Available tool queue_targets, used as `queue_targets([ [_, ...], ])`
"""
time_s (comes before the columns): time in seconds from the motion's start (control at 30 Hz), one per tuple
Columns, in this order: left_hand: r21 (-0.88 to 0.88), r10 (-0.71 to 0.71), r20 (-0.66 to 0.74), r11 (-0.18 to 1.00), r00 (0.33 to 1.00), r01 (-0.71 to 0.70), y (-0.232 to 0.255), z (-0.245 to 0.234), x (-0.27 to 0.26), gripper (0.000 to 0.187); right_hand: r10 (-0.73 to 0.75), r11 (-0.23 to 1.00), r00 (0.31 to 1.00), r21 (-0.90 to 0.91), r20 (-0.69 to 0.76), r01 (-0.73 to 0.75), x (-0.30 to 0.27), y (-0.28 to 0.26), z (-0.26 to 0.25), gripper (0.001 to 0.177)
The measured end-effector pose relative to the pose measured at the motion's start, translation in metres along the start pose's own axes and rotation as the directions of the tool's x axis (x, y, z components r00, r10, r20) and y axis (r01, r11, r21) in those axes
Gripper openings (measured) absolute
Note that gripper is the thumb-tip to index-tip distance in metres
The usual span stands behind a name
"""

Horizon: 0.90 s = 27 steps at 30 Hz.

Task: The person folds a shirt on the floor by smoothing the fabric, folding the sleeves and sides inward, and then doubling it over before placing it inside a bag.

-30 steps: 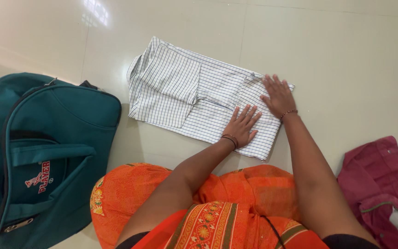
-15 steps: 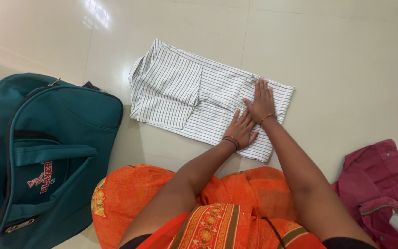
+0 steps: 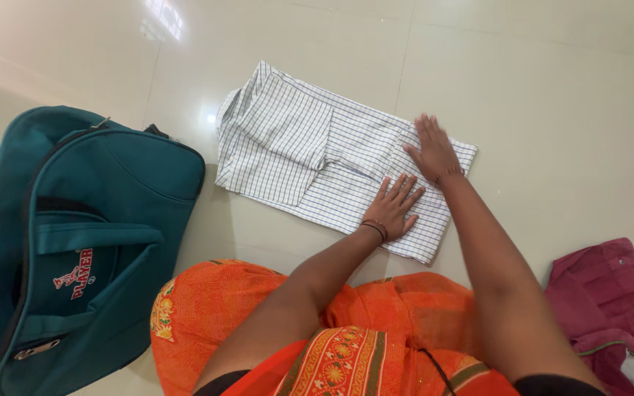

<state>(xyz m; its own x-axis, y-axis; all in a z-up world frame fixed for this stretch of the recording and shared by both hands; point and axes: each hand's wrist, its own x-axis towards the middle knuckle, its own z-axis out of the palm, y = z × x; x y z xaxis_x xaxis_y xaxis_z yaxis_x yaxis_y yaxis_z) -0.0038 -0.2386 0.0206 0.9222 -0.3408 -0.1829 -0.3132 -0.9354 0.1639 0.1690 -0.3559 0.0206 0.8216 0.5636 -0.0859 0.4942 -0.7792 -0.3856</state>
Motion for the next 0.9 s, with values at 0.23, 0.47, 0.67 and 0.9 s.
queue_targets([
  [0.23,-0.001,0.010,0.016,1.000,1.000,-0.010,-0.002,0.004,0.001,0.071,-0.189,0.978,0.982,-0.093,-0.025,0.186,-0.111,0.018,0.021,0.068],
  [0.47,-0.039,-0.003,-0.030,0.999,1.000,0.002,-0.002,0.006,0.003,0.071,-0.059,0.997,0.987,-0.066,-0.149,0.050,-0.078,0.057,0.008,0.069],
  [0.67,-0.030,-0.006,-0.044,1.000,0.999,0.005,-0.005,0.002,0.007,0.070,0.307,0.946,0.910,-0.015,-0.278,-0.324,-0.078,0.070,-0.008,0.066],
  [0.9,-0.060,-0.003,-0.061,0.998,0.998,-0.001,-0.013,-0.001,0.012,0.071,-0.120,0.993,0.925,-0.027,-0.361,0.118,-0.121,0.009,0.029,0.072],
])
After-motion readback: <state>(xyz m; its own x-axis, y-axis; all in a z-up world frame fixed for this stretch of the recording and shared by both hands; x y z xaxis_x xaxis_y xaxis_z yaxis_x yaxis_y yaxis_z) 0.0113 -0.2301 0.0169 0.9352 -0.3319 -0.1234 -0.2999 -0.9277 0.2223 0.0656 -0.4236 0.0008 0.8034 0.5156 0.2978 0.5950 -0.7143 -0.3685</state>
